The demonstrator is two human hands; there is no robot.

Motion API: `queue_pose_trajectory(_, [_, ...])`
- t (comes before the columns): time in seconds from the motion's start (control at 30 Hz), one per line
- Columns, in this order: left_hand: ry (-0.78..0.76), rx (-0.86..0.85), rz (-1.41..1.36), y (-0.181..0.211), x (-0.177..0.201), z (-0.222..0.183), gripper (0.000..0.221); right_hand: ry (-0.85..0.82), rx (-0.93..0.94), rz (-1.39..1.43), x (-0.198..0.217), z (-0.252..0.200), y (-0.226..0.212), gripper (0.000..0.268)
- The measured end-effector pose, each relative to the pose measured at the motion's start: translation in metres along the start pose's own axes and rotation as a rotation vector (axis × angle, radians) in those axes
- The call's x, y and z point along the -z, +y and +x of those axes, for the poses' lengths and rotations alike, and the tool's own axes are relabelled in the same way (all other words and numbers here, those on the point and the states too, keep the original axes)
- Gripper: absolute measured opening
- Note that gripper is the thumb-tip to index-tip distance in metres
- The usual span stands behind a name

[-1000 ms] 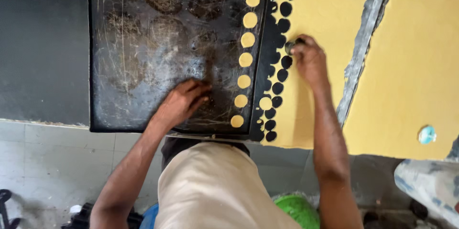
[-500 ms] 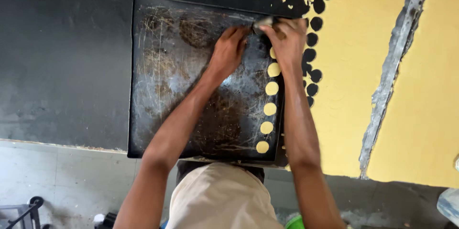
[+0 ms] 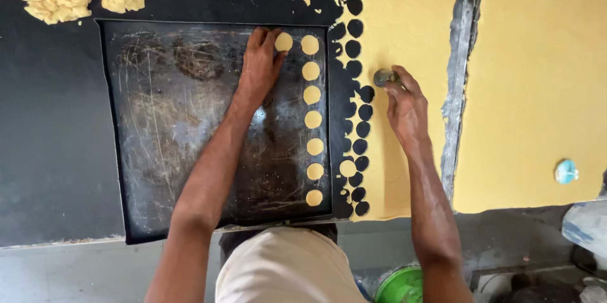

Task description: The person uses a circular cutter to punch out shapes from a sheet of yellow dough and arranges them on a black baking tray.

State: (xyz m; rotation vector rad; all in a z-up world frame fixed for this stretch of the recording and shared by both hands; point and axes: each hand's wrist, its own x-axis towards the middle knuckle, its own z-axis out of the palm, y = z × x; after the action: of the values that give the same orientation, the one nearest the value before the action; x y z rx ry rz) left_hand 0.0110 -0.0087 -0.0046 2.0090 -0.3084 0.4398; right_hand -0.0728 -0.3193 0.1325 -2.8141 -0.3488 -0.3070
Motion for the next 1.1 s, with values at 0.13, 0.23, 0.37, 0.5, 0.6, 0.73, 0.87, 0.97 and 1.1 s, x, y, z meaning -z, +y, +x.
queue_pose_trajectory(0.13, [-0.036,0.037,0.025,0.012,0.002,-0.006,0.053,-0.030,0.026,-0.034,-0.028,-0.002,0.001,0.019])
queue_pose_trajectory(0.23, [-0.028,0.042,-0.001,0.017,0.004,-0.007,0.051,-0.066,0.034,0.059,-0.037,0.011,0.011,0.014])
queue_pose_trajectory(0.37, [0.029,0.013,-0.010,0.023,0.011,-0.016,0.049,-0.378,-0.278,0.076,-0.016,0.038,0.029,0.029])
queue_pose_trajectory(0.5, [0.049,0.126,-0.004,0.021,0.017,-0.037,0.040,-0.159,0.008,0.081,-0.011,0.049,-0.002,0.042])
queue_pose_trajectory(0.6, [0.057,0.157,-0.009,0.016,0.015,-0.046,0.041,0.133,0.304,0.020,-0.057,0.051,-0.058,0.041])
queue_pose_trajectory(0.73, [0.014,0.170,0.010,0.027,0.003,-0.051,0.046,0.000,0.191,0.247,-0.095,0.058,-0.093,0.036])
queue_pose_trajectory(0.87, [-0.042,-0.019,0.009,0.025,0.013,-0.046,0.052,0.306,-0.035,0.567,-0.069,0.060,-0.052,0.016])
queue_pose_trajectory(0.97, [-0.084,-0.010,-0.006,0.032,0.005,-0.054,0.055,0.183,-0.045,0.357,-0.030,0.040,0.009,0.010])
queue_pose_trajectory(1.1, [-0.041,0.015,0.015,0.036,0.003,-0.050,0.054,0.034,0.024,0.117,-0.011,0.032,0.049,0.011])
